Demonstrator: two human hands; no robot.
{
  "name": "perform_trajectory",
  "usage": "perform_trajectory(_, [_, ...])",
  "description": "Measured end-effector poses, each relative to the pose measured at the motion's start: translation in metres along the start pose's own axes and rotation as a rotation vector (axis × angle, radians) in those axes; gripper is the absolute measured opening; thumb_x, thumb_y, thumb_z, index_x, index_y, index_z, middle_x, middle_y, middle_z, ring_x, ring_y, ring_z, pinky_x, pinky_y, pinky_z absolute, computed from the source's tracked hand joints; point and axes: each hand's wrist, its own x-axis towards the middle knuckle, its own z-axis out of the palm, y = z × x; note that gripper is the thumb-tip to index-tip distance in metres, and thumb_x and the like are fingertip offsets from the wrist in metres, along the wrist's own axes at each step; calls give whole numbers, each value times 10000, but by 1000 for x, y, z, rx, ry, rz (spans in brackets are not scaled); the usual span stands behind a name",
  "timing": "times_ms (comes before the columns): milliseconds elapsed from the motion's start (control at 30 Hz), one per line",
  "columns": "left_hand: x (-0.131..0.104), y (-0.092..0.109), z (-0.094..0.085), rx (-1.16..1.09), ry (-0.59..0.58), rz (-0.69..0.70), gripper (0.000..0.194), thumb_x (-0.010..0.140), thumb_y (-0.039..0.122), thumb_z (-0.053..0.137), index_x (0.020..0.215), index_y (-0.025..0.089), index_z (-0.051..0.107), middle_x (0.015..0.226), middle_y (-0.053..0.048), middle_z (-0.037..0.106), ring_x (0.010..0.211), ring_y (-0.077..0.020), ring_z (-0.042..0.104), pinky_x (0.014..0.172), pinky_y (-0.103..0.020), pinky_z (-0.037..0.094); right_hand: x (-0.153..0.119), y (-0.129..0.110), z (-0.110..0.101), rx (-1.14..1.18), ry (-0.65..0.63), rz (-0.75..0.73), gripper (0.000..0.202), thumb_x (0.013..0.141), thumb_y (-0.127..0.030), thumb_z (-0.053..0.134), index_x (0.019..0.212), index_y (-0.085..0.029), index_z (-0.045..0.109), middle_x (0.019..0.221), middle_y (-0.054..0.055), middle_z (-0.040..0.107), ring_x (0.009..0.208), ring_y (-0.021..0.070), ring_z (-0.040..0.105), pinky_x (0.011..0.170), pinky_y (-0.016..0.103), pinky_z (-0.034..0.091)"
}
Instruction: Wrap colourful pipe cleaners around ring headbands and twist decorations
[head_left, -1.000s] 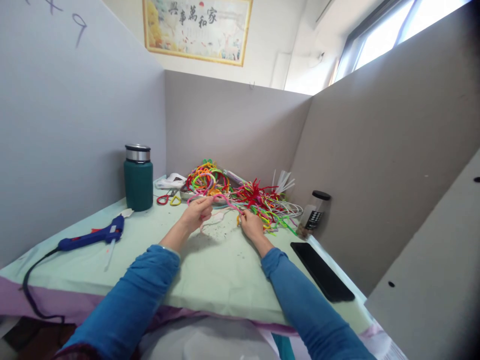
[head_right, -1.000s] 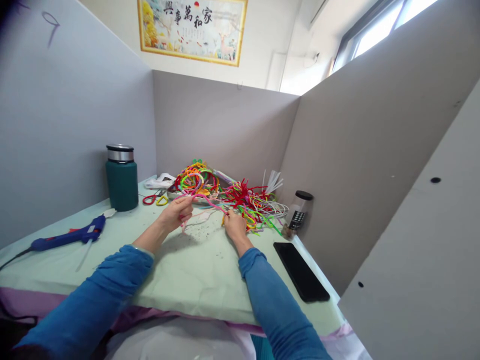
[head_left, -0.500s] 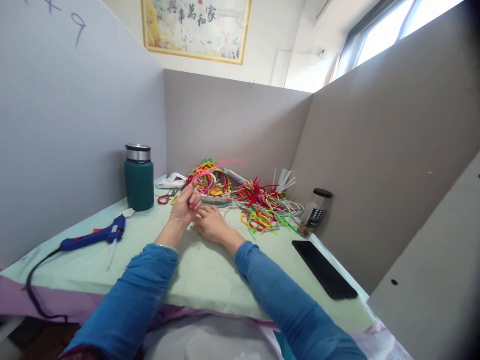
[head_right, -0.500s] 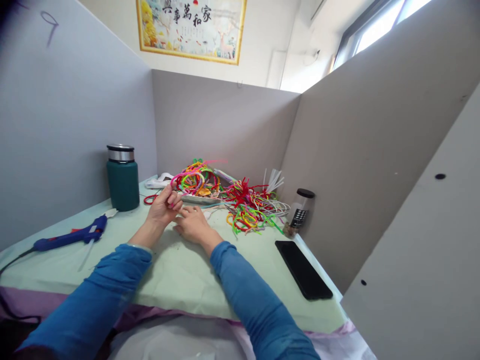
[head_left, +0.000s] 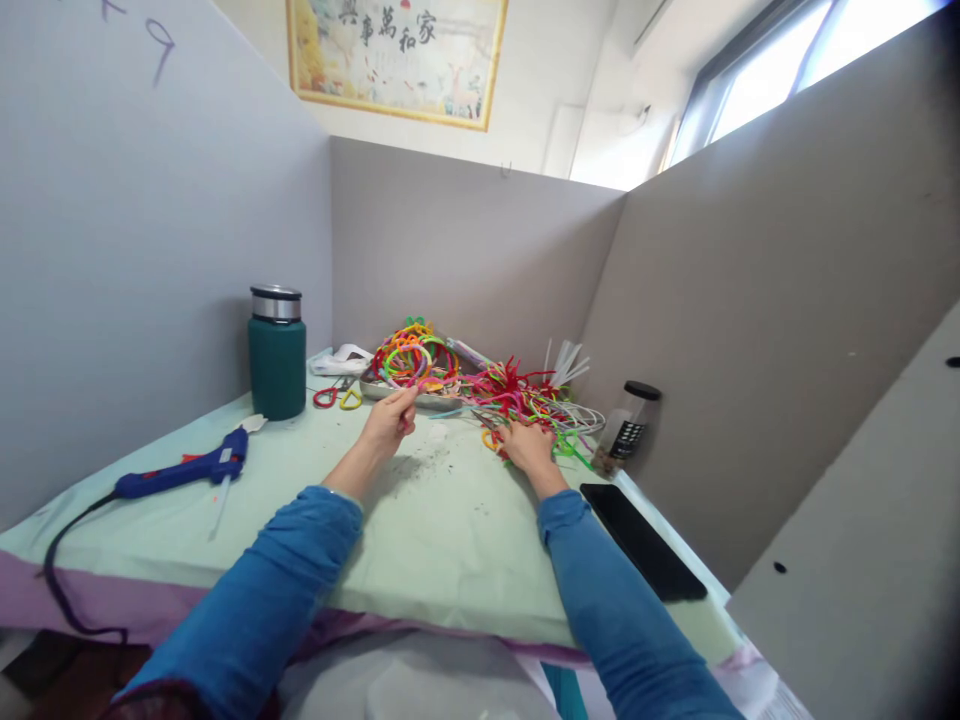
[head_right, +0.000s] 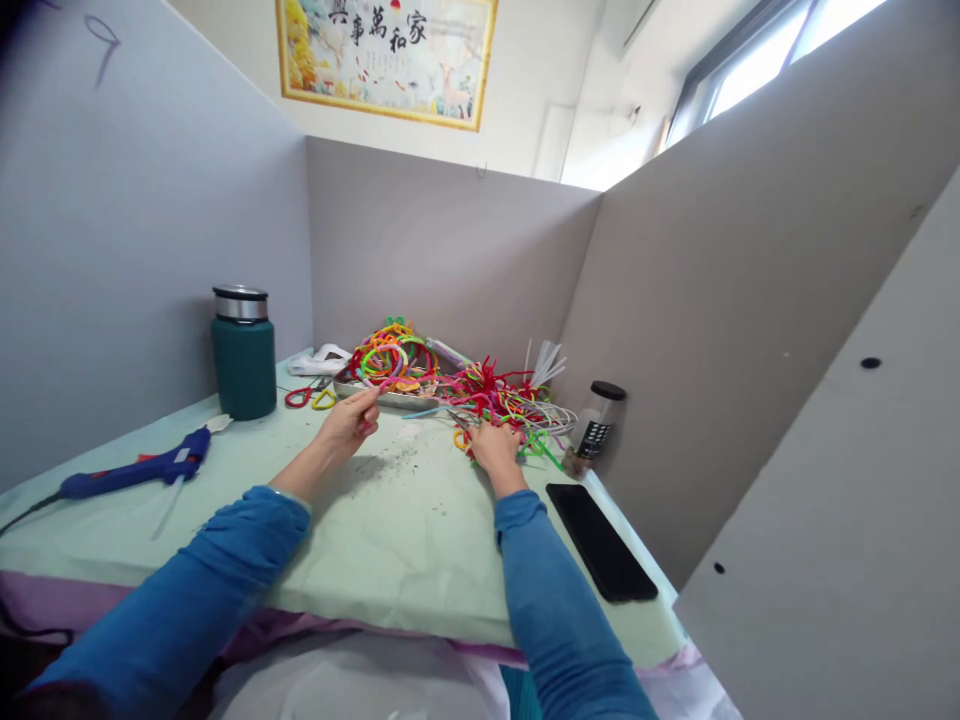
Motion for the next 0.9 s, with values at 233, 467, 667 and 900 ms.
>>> perform_trajectory(233, [2,-14,1,130,70,-14,406,589,444,778,805,140,619,464,73,425,397,-45,325,388,-171,246,-8,-24,-4,303,208,-282,351,920,-368,442,798,-212,732,871,70,718,997,220,504,910,363,278])
perform_trajectory(467, [-2,-28,11,584,-169,65,362,643,460,709,786,128,695,527,24,527,478,-83,431,461,-209,328,-16,-60,3,1075,-25,-320,399,865,-484,439,761,-179,675,750,32,669,657,145,552,626,258,426])
perform_trajectory(667, [4,-41,5,814,-205,119,301,673,351,648,854,127,739,641,-17,644,594,-127,527,580,-243,385,-17,-63,10,1268,-70,-288,279,744,-450,597,664,-183,596,581,-30,531,509,102,458,494,221,366])
perform_trajectory(900, [0,-45,9,868,-128,107,214,659,323,675,786,150,674,568,13,609,475,-102,478,483,-225,348,-22,-71,8,1368,17,-211,254,696,-424,628,647,-194,533,510,-56,463,466,95,410,471,226,335])
